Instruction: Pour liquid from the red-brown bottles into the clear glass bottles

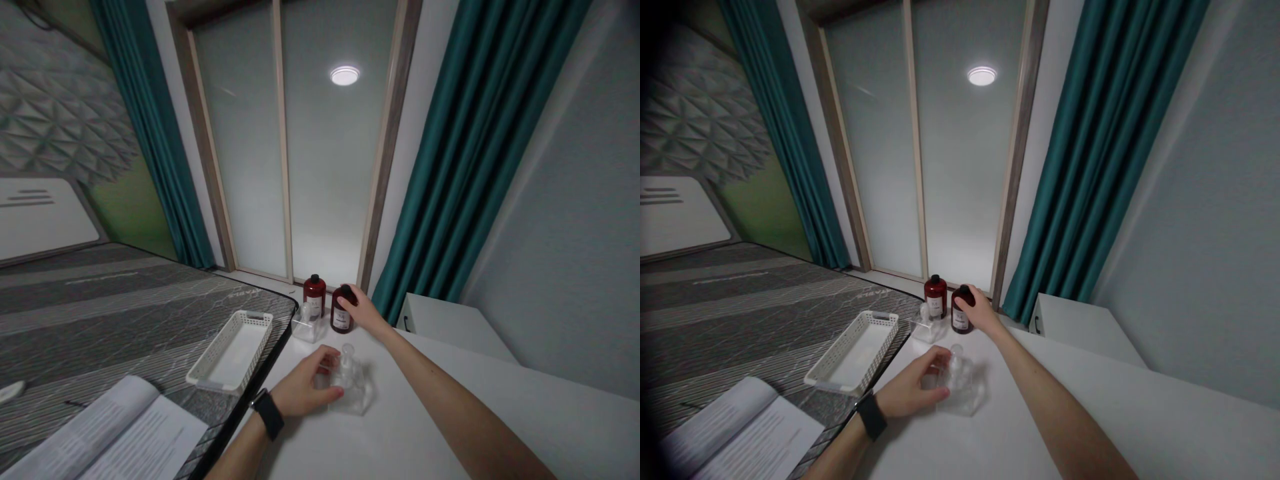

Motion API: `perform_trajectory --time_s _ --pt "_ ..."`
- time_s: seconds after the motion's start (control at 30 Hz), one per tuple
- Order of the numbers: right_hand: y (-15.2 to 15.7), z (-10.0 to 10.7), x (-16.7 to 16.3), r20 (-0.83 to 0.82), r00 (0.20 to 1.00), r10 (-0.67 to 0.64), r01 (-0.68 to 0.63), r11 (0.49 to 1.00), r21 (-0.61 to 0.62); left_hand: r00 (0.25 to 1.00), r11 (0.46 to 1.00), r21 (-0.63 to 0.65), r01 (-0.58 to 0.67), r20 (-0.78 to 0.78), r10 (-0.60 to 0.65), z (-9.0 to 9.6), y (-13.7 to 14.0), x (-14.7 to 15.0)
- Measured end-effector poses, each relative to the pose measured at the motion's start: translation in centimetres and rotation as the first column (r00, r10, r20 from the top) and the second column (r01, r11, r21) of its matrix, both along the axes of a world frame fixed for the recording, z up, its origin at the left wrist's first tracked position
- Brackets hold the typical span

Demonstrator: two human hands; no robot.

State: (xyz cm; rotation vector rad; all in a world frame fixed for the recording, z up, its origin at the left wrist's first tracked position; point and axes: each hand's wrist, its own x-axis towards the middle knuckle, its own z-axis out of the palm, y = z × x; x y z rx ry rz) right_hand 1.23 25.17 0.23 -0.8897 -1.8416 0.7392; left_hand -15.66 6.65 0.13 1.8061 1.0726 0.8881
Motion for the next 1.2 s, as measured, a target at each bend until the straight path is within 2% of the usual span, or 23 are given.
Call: perform_trajectory --time_s 0.27,0.8,1.0,1.2 --pt "-4.6 -0.1 4.6 -0.037 0.999 -0.028 0.028 1.0 -0.007 0.999 0.999 0.028 -0.019 -0.035 0.02 0.0 -0.2 0.4" --pt "-17.0 0.4 15.7 -0.068 0.988 -0.137 0.125 0.979 -0.162 0.997 0.995 0.099 -0.029 -0.075 0.037 0.1 -1.3 3.0" --pt "-20.3 -0.1 18.5 -0.131 0.974 -0.182 0.153 0.967 -0.204 0.993 0.992 0.113 0.06 -0.109 -0.048 0.5 -1.2 4.8" --pt "-22.0 -0.4 20.3 -0.151 0.964 -0.22 0.185 0.959 -0.216 0.965 0.977 0.058 0.206 -0.175 -0.193 1.6 0.1 7.2"
